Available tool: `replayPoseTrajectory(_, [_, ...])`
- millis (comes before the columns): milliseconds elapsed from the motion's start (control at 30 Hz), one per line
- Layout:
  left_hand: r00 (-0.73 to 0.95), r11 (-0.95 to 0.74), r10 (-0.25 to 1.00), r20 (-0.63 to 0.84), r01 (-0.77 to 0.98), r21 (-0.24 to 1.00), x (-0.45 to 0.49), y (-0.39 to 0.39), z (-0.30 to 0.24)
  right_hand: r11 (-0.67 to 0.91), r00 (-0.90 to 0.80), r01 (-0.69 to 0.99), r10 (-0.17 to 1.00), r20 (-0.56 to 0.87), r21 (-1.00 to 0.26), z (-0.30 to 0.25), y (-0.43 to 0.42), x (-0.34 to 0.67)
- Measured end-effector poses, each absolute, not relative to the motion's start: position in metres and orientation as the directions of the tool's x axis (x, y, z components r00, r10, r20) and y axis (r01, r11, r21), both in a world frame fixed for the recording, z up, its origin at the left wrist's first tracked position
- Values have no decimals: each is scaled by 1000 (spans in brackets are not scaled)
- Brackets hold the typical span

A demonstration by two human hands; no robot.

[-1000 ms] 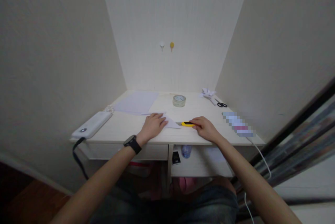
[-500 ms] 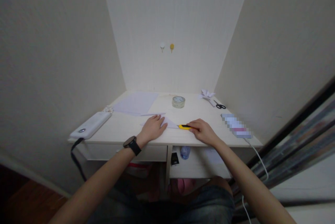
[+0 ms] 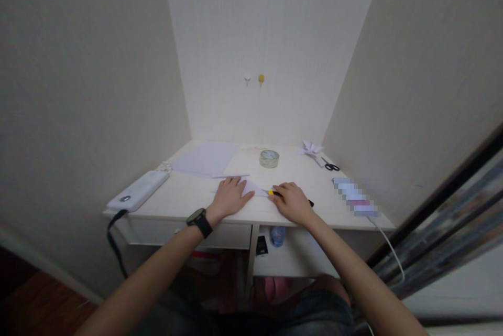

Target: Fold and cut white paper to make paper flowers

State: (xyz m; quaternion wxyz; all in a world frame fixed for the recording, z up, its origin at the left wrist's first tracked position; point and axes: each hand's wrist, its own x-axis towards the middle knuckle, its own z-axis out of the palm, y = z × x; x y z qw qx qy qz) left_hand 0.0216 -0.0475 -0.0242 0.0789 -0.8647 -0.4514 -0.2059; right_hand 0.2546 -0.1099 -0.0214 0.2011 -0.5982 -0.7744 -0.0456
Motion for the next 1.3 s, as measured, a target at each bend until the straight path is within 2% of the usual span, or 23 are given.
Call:
replayPoseTrajectory(100, [530, -603, 735, 423, 796, 49, 22, -45, -26, 287, -204, 938, 909, 363, -192, -23, -104, 249])
replayPoseTrajectory(300, [542, -615, 727, 421, 787, 48, 22, -41, -31, 425, -296, 875, 850, 436, -233, -26, -100, 257])
replayPoseTrajectory(567, [530, -594, 743, 408, 804, 38, 22, -41, -30, 295, -162, 902, 909, 385, -315, -25, -101, 251])
replayPoseTrajectory(700, [526, -584, 766, 370, 810, 56, 22, -41, -30, 300, -151, 886, 908, 391, -353, -26, -98, 249])
replayPoseTrajectory(900, [534, -559, 816, 220, 826, 68, 23, -41, -29, 315, -164, 885, 900, 405, -342, -31, -95, 252])
replayPoseTrajectory(1300, [553, -569, 818, 161, 818, 82, 23, -43, -23, 346, -193, 885, 882, 431, -312, -31, -96, 252])
